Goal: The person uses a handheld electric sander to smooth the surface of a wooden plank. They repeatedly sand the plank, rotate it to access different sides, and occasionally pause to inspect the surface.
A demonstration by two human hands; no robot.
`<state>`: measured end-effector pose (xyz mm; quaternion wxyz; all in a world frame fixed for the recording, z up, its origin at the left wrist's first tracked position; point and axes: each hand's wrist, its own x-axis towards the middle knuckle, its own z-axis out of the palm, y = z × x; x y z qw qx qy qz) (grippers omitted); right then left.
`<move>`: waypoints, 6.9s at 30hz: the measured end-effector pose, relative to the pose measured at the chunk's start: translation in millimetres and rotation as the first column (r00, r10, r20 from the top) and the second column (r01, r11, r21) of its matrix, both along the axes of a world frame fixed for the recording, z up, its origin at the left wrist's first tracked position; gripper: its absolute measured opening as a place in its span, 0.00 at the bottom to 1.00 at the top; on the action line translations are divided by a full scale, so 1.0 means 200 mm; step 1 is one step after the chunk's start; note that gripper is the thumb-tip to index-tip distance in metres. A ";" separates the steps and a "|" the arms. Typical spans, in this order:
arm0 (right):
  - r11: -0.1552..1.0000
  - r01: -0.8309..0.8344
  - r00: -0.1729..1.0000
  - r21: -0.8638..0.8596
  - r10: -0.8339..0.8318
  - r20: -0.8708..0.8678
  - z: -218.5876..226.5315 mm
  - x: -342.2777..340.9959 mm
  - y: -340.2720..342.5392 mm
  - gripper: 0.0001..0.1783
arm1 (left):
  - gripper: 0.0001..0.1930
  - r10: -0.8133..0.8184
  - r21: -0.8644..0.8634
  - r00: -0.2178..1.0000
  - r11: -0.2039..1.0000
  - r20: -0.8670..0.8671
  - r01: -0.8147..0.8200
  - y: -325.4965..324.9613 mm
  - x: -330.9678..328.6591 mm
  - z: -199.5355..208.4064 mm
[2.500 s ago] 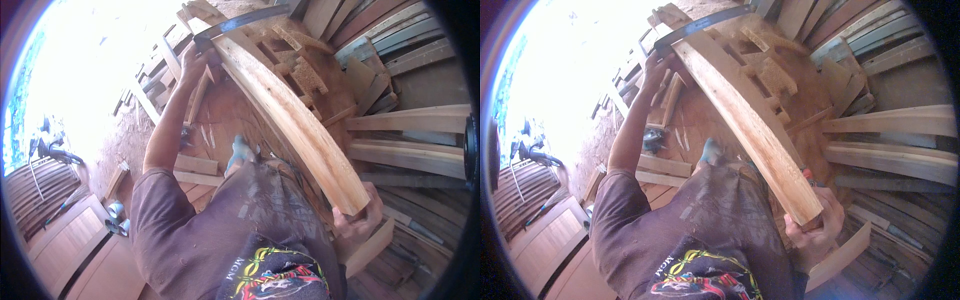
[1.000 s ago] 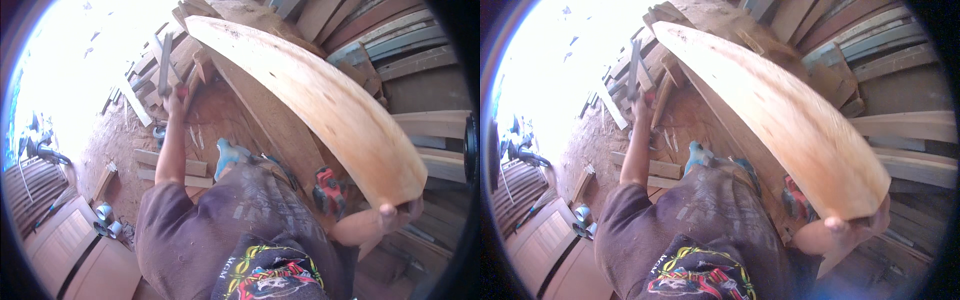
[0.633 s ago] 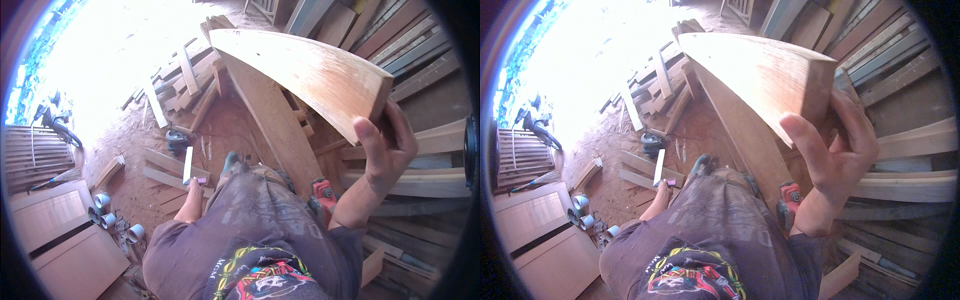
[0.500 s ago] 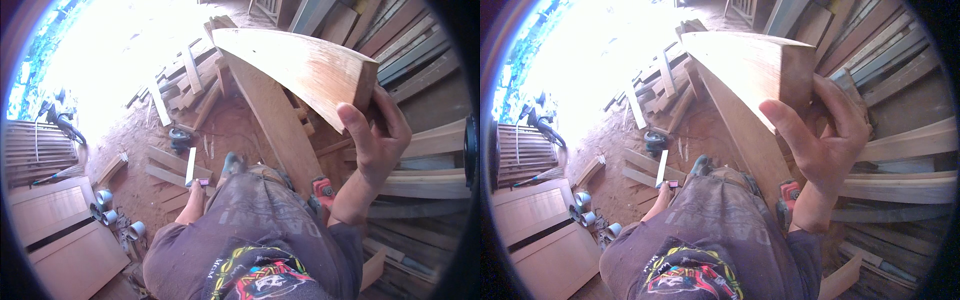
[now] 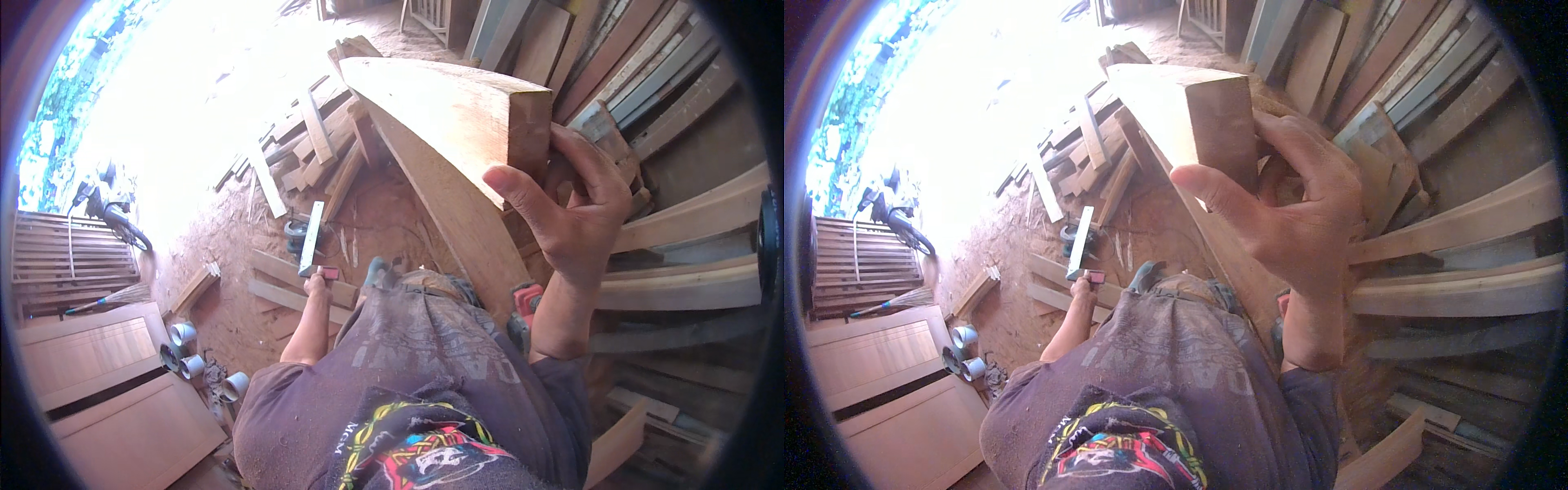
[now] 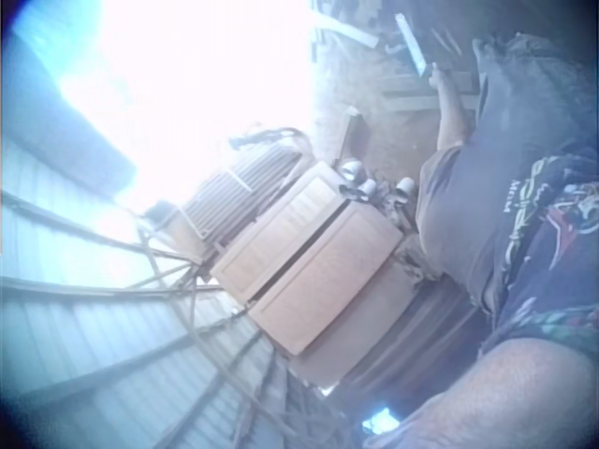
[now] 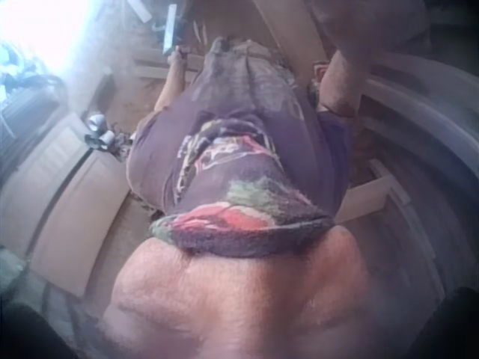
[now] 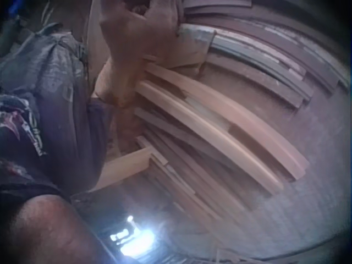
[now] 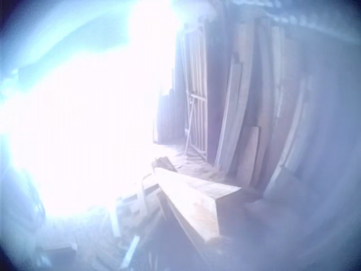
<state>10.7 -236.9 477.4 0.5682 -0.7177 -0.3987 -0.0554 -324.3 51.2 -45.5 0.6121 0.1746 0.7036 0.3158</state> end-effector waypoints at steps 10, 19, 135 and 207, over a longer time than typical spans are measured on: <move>0.998 -0.033 0.999 0.048 0.032 0.036 -0.02 0.01 0.01 0.28 | 0.13 -0.020 -0.140 0.999 0.990 -0.032 0.016 -0.09 -0.05 -0.15; 0.990 -0.082 0.992 0.115 0.071 0.100 -0.01 -0.06 0.07 0.29 | 0.13 -0.099 -0.067 0.995 0.993 -0.024 0.097 0.01 -0.09 -0.18; 0.895 -0.312 0.478 -0.319 -0.142 -0.867 -0.88 0.56 1.15 0.25 | 0.24 -0.609 0.122 0.552 0.727 0.569 0.675 0.17 1.66 0.41; 0.867 -0.256 0.502 -0.427 -0.259 -0.825 -0.85 0.30 0.71 0.22 | 0.16 -0.815 0.549 0.578 0.465 -0.042 0.695 0.85 1.82 0.78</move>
